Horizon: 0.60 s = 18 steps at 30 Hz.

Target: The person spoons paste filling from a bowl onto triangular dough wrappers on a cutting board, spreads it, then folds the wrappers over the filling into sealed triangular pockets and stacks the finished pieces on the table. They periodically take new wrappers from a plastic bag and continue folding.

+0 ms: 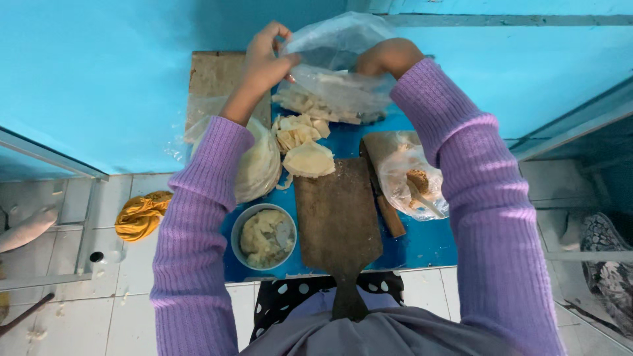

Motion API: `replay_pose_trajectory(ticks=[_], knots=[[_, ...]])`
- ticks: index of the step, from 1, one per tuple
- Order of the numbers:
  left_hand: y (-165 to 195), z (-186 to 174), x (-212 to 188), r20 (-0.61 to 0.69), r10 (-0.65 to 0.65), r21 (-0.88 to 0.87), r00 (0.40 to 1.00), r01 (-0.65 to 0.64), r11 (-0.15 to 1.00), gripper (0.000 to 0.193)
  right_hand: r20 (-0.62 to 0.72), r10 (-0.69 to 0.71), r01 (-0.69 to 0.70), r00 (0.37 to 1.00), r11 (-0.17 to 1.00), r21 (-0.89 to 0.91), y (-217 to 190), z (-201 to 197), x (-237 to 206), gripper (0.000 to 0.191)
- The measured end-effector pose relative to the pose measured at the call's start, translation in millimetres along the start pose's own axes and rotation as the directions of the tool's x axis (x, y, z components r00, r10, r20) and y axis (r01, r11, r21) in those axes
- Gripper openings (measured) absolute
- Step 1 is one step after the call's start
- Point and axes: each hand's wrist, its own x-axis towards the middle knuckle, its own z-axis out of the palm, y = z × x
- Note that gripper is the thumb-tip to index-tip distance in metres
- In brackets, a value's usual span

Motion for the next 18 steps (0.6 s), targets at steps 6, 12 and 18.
replay_pose_trajectory(ticks=[6,12,18], knots=[[9,28,14,0.015,0.27,-0.057,0.963,-0.268,0.962,0.026,-0.328,-0.419,0.531,0.847,0.709,0.464,1,3,16,0.044],[2,14,19,-0.107,0.208,-0.053,0.972,-0.214,0.975,0.023,-0.05,-0.076,0.087,0.996,0.956,0.279,45,28,4,0.043],[-4,16,12,-0.036,-0.079,-0.186,0.996,0.071,0.98,0.031,-0.078,0.089,-0.089,0.993,0.996,0.011,64,32,-22,0.031]])
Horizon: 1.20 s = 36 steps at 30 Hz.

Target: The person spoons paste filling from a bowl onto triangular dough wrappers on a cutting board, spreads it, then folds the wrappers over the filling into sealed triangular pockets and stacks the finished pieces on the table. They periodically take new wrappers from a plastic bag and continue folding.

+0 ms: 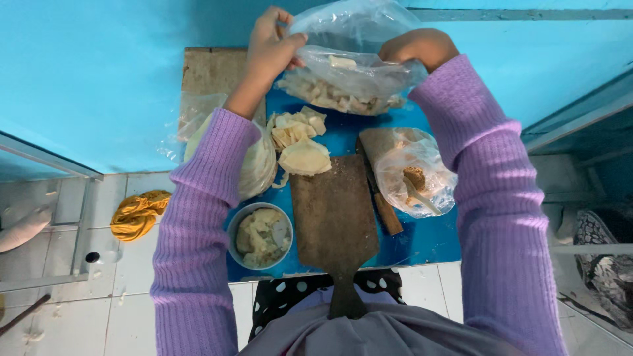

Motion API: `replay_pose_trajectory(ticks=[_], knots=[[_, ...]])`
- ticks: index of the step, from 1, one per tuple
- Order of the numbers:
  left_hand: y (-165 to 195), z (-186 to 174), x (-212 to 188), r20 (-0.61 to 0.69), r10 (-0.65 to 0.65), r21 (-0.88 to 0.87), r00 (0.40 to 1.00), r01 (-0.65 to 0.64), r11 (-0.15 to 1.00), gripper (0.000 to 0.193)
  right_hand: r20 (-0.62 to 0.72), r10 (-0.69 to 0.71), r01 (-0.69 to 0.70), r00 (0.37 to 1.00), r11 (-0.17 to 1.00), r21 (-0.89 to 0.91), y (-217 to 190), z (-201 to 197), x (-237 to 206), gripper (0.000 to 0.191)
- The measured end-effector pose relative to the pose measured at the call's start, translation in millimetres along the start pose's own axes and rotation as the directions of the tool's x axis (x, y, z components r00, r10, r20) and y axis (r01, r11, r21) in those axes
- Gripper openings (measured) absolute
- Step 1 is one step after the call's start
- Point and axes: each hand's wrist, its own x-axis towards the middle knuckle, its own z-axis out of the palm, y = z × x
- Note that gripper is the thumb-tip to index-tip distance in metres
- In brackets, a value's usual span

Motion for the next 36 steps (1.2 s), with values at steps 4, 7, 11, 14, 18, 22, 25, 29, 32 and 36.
replay_pose_trajectory(ticks=[4,7,11,14,18,22,25,29,32,36], knots=[[-6,1,-6,-0.04,-0.187,0.111,0.982,0.19,0.976,0.044,-0.471,-0.215,0.467,0.855,0.713,0.523,-5,-22,-14,0.024],[-11,3,-9,-0.043,-0.226,0.125,0.973,0.229,0.965,0.051,-0.634,-0.359,0.699,0.685,0.568,0.435,-22,-18,-14,0.028],[-14,4,-8,-0.042,-0.242,0.185,0.969,0.245,0.952,0.056,-0.673,-0.397,0.722,0.624,0.623,0.302,-42,-8,2,0.037],[-19,3,-15,0.014,-0.153,0.177,0.988,0.148,0.973,0.066,-0.514,-0.331,0.594,0.791,0.618,0.516,-45,-9,11,0.043],[-21,-1,-24,0.002,-0.106,0.232,0.994,0.103,0.967,0.083,-0.558,-0.429,0.687,0.711,0.594,0.418,-46,-9,11,0.058],[-6,3,-36,0.012,0.227,0.43,0.974,-0.21,0.878,0.07,-0.618,-0.375,0.674,0.691,0.644,0.363,-45,-4,5,0.066],[10,13,-51,0.136,0.44,0.753,0.888,-0.381,0.537,0.067,-0.725,-0.362,0.739,0.586,0.606,0.294,-43,-2,6,0.057],[20,28,-48,0.321,0.451,0.835,0.833,-0.474,0.281,0.058,-0.861,-0.269,0.667,0.432,0.738,0.104,-44,1,6,0.05],[11,31,-40,0.404,0.482,0.856,0.777,-0.507,0.102,0.042,-0.911,-0.155,0.592,0.383,0.798,0.113,-49,5,2,0.052],[-5,27,-40,0.54,0.557,0.79,0.631,-0.608,-0.077,0.023,-0.904,-0.203,0.649,0.376,0.754,0.101,-51,5,-11,0.048]])
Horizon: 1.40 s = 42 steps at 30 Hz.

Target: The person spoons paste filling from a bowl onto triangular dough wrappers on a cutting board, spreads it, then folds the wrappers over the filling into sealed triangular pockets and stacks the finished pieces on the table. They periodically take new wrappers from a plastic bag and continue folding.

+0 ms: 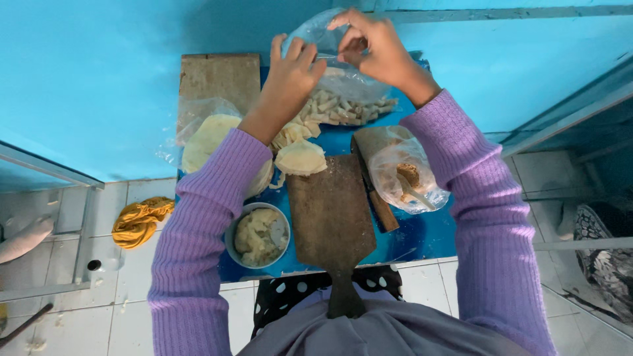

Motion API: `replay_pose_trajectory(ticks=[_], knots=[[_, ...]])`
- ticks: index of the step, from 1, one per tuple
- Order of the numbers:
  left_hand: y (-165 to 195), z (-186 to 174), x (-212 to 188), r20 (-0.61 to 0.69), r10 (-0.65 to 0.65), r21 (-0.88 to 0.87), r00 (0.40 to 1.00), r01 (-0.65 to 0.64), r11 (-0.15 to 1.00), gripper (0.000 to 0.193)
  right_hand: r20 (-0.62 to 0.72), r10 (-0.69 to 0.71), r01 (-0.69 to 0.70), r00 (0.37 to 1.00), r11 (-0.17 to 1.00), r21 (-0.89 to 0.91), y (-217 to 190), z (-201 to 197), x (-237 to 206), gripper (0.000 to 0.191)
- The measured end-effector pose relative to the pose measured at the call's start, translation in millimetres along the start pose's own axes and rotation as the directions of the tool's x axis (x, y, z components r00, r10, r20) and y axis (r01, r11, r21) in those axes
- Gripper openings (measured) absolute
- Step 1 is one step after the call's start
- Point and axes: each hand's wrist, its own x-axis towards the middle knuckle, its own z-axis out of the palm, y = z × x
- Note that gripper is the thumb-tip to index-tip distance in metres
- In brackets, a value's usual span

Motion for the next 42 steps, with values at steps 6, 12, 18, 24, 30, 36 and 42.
replay_pose_trajectory(ticks=[6,12,18,24,30,36,42], knots=[[3,-6,-7,0.073,0.045,-0.055,0.996,-0.041,0.998,0.02,0.196,0.066,-0.074,0.978,0.997,0.033,-11,3,-3,0.053],[3,-17,-11,0.108,0.057,-0.115,0.993,-0.044,0.992,0.02,0.229,0.098,-0.096,0.968,0.995,-0.02,-6,23,-3,0.063],[8,-12,-8,0.089,-0.095,-0.136,0.991,0.107,0.985,0.052,-0.065,0.029,-0.04,0.997,0.983,-0.179,25,-4,-10,0.071],[1,-3,-1,0.122,-0.069,0.154,0.99,0.05,0.987,0.042,0.254,0.072,-0.018,0.964,0.978,-0.208,15,-37,-35,0.099],[4,-17,-13,0.18,-0.098,-0.003,0.979,0.1,0.995,0.014,0.272,0.307,-0.21,0.912,0.919,-0.332,-58,-49,-59,0.09],[15,-49,-14,0.166,-0.16,-0.285,0.973,0.202,0.937,0.042,-0.06,-0.09,0.06,0.994,0.924,-0.377,-131,3,-78,0.059],[13,-109,-16,0.089,-0.379,-0.392,0.921,0.382,0.837,0.038,0.361,0.02,0.086,0.932,0.957,-0.276,-123,112,-84,0.067]])
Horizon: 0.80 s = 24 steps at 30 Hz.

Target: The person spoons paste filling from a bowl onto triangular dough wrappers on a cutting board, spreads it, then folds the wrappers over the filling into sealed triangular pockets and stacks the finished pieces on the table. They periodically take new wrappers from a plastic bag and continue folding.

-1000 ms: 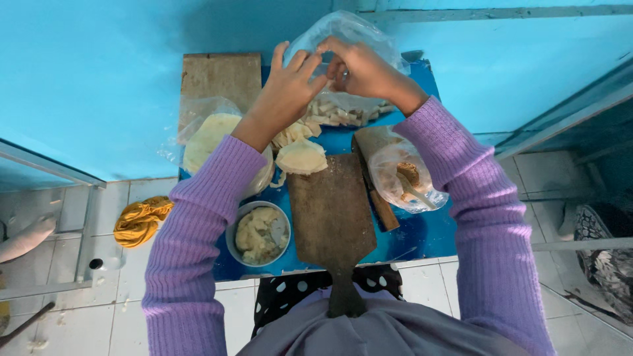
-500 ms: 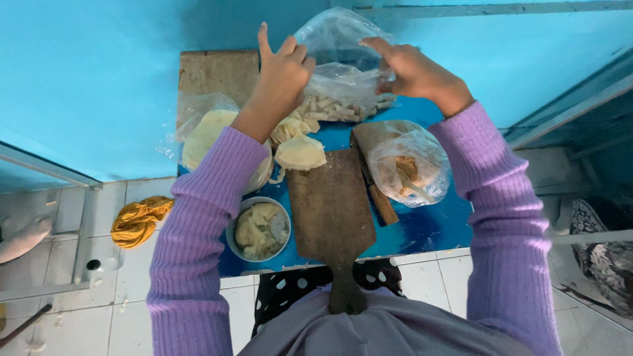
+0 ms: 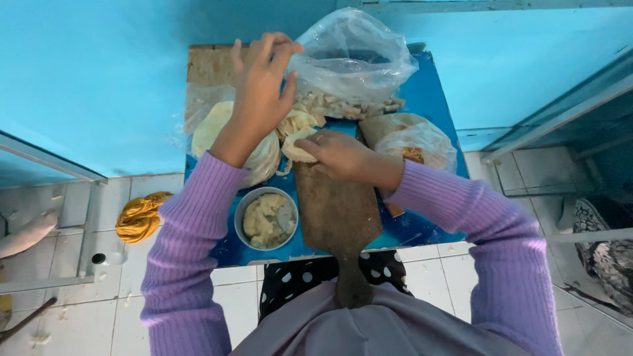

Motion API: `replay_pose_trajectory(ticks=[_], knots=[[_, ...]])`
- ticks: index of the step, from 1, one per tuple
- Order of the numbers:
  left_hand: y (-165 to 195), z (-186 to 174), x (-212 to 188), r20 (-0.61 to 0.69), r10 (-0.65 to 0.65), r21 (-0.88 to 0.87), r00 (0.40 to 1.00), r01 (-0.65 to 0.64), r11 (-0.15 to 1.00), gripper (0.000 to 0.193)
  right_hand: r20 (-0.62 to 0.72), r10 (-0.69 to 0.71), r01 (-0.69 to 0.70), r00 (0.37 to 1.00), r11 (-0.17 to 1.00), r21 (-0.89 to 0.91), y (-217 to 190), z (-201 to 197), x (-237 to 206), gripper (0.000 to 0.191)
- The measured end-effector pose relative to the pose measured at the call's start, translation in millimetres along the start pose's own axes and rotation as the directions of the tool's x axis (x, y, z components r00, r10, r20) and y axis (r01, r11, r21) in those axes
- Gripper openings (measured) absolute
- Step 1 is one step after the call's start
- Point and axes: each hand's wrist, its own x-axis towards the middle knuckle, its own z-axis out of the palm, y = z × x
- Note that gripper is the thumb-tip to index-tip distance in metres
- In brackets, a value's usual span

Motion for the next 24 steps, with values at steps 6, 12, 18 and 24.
replay_pose_trajectory(ticks=[6,12,18,24], knots=[[65,-60,-52,-0.056,-0.057,-0.108,0.997,0.051,0.993,0.027,0.018,-0.033,0.035,0.999,0.991,-0.127,42,65,17,0.077],[119,-76,-125,0.037,-0.284,-0.581,0.958,0.252,0.774,0.027,0.211,0.143,-0.155,0.967,0.987,0.04,52,57,16,0.091],[152,-15,-190,0.326,-0.468,-0.928,0.821,0.372,0.006,0.027,-0.18,0.192,-0.131,0.965,0.944,0.303,30,1,8,0.083],[164,61,-200,0.56,-0.572,-0.8,0.599,0.211,-0.562,0.065,-0.159,0.196,-0.147,0.968,0.95,0.274,-65,-30,-57,0.087]])
